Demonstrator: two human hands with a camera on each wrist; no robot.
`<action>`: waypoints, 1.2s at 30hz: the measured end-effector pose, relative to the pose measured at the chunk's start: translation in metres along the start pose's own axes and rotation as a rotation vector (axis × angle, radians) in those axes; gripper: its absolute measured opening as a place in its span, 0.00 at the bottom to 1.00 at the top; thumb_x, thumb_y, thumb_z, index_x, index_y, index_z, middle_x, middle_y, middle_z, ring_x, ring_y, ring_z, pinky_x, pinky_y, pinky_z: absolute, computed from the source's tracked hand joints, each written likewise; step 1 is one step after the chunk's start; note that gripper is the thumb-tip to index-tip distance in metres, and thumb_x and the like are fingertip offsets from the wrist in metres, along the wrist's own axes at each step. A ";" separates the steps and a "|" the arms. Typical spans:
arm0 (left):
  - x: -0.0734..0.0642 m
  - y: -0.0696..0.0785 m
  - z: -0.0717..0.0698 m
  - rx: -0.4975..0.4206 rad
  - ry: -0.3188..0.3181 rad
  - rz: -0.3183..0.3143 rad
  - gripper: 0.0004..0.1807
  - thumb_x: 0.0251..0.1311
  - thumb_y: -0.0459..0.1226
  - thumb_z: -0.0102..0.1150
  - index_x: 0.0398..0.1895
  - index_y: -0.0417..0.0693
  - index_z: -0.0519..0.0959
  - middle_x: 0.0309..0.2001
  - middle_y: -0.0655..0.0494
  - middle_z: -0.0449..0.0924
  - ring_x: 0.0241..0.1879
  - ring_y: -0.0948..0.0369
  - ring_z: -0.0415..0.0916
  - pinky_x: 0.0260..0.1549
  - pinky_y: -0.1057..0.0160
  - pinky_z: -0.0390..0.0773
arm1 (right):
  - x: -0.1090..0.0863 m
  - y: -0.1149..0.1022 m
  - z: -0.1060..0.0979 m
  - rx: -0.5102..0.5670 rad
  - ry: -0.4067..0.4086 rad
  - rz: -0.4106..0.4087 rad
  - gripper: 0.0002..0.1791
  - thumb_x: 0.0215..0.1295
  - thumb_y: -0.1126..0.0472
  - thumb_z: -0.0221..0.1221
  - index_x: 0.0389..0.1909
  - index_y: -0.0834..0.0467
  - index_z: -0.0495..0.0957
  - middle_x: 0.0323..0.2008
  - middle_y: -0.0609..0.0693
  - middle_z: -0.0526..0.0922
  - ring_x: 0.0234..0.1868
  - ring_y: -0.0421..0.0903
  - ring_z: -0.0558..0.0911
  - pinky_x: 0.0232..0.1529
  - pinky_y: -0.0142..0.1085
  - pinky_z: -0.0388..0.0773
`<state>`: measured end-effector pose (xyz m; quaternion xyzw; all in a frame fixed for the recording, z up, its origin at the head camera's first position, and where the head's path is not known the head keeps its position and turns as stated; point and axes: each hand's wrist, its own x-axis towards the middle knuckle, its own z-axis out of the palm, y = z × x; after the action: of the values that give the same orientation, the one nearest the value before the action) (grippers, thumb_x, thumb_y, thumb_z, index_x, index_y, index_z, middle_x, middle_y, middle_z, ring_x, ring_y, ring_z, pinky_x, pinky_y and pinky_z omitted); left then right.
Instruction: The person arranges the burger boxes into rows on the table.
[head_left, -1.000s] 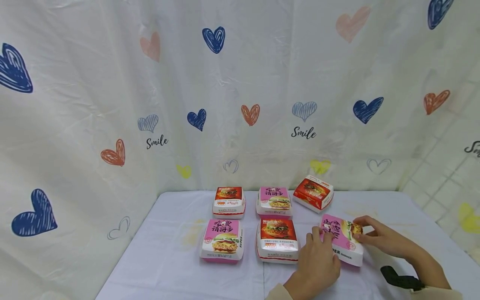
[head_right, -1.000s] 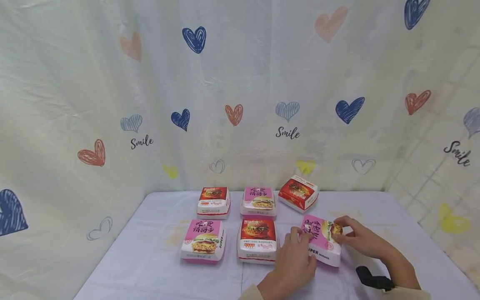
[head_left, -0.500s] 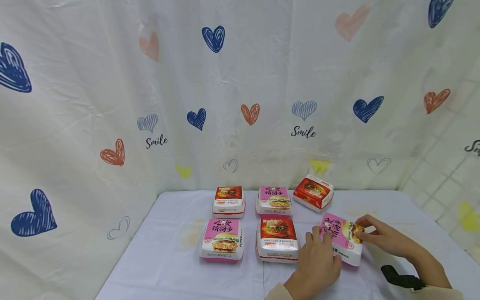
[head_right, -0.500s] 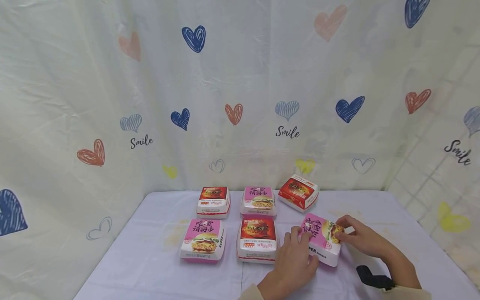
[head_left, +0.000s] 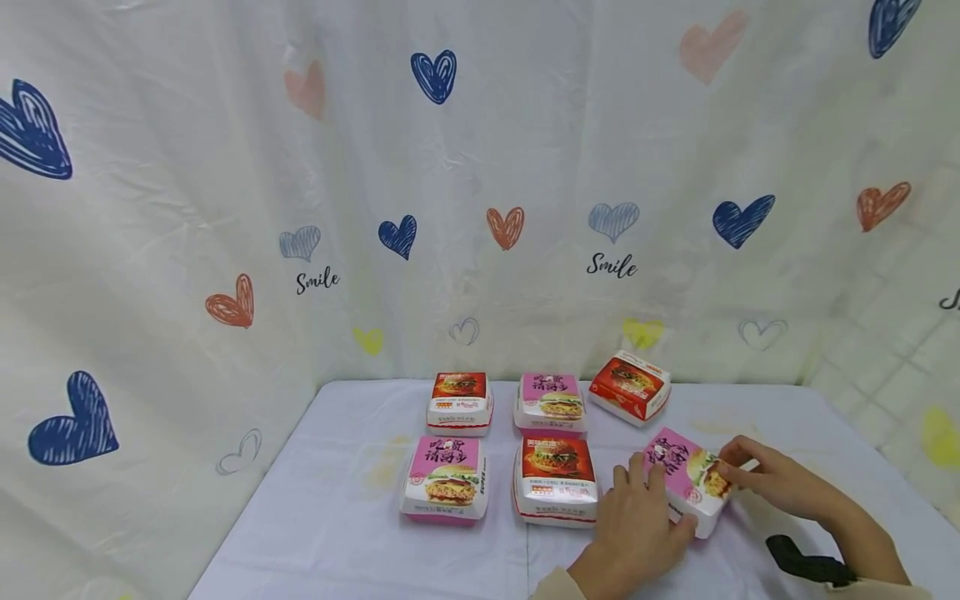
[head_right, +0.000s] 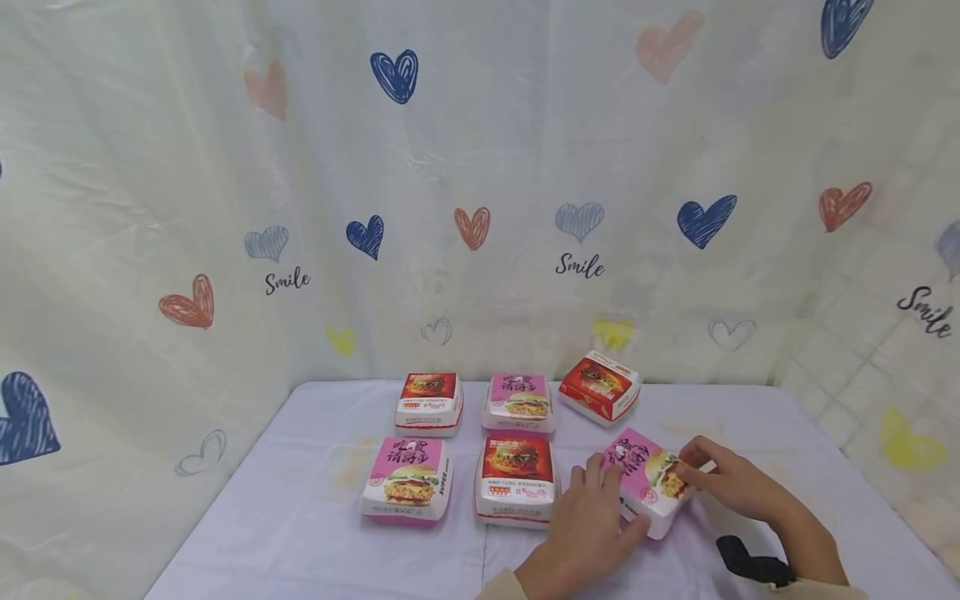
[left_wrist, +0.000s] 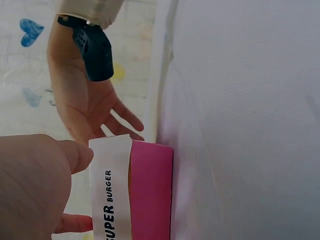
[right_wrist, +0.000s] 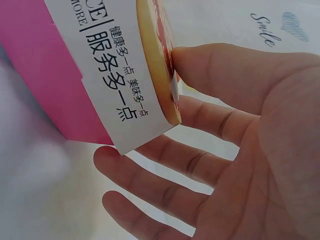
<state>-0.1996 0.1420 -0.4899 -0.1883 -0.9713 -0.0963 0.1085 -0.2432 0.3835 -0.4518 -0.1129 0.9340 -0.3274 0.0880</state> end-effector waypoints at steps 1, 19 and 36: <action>0.000 0.001 0.000 0.007 -0.018 -0.002 0.40 0.62 0.72 0.51 0.70 0.62 0.69 0.70 0.60 0.66 0.54 0.62 0.71 0.40 0.65 0.77 | 0.000 0.001 0.000 0.001 -0.001 -0.003 0.16 0.78 0.52 0.54 0.52 0.62 0.74 0.46 0.54 0.79 0.41 0.38 0.75 0.37 0.35 0.75; -0.002 0.001 0.001 0.013 -0.051 -0.010 0.42 0.67 0.72 0.38 0.75 0.60 0.66 0.77 0.59 0.61 0.64 0.62 0.69 0.51 0.61 0.79 | -0.002 0.000 0.000 -0.006 -0.033 -0.019 0.14 0.77 0.51 0.54 0.46 0.60 0.76 0.41 0.50 0.79 0.38 0.32 0.73 0.37 0.32 0.72; -0.003 0.004 0.004 0.002 -0.012 -0.022 0.36 0.71 0.66 0.44 0.74 0.59 0.68 0.76 0.58 0.61 0.68 0.58 0.69 0.51 0.61 0.82 | -0.003 0.004 0.001 0.044 -0.082 -0.045 0.14 0.78 0.53 0.53 0.45 0.62 0.74 0.36 0.51 0.77 0.34 0.33 0.73 0.34 0.33 0.71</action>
<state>-0.1956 0.1453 -0.4935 -0.1783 -0.9740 -0.0956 0.1019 -0.2405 0.3863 -0.4547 -0.1451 0.9194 -0.3449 0.1214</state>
